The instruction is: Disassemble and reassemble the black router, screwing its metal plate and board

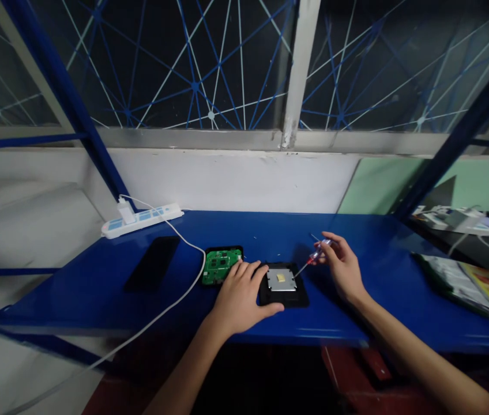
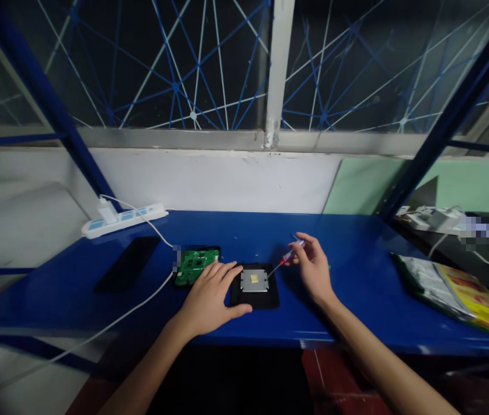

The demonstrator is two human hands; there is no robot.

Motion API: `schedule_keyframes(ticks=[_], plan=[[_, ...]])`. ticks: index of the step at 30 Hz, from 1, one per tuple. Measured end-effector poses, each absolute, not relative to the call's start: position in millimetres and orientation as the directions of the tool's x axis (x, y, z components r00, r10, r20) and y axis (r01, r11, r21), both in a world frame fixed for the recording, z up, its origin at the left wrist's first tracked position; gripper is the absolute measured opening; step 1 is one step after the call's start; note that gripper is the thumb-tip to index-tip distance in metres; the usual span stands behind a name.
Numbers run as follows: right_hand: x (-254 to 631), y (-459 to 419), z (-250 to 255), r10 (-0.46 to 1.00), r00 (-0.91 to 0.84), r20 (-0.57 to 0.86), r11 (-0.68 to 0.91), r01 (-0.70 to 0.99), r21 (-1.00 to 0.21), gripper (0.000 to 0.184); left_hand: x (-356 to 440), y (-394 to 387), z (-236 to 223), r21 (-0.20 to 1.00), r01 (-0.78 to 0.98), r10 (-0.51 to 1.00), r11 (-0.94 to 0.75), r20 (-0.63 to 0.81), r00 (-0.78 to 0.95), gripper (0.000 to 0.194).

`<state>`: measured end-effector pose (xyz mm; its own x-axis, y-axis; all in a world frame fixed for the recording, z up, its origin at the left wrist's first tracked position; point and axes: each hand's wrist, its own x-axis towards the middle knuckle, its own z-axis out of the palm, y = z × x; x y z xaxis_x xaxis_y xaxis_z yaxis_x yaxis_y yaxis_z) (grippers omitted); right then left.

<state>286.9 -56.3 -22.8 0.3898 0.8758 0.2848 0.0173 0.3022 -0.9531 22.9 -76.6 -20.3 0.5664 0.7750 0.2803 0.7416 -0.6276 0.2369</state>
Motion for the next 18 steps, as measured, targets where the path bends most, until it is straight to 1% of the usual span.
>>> schedule_keyframes(ticks=[2,6,11,18], plan=[[287,-63,-27,0.865,0.419,0.276,0.306,-0.005,-0.952,0.050,23,-75,-23,0.223,0.736,0.764,-0.639,0.299,0.572,0.079],[285,-69,-34,0.862,0.416,0.289,0.319,-0.002,-0.948,0.051,23,-72,-29,0.190,0.745,0.759,-0.639,0.312,0.572,0.076],[286,-66,-36,0.845,0.447,0.293,0.332,-0.010,-0.943,0.052,21,-70,-31,0.176,0.742,0.752,-0.647,0.307,0.583,0.077],[288,-61,-39,0.854,0.443,0.274,0.313,-0.015,-0.950,0.055,22,-69,-33,0.168,0.739,0.746,-0.652,0.315,0.587,0.078]])
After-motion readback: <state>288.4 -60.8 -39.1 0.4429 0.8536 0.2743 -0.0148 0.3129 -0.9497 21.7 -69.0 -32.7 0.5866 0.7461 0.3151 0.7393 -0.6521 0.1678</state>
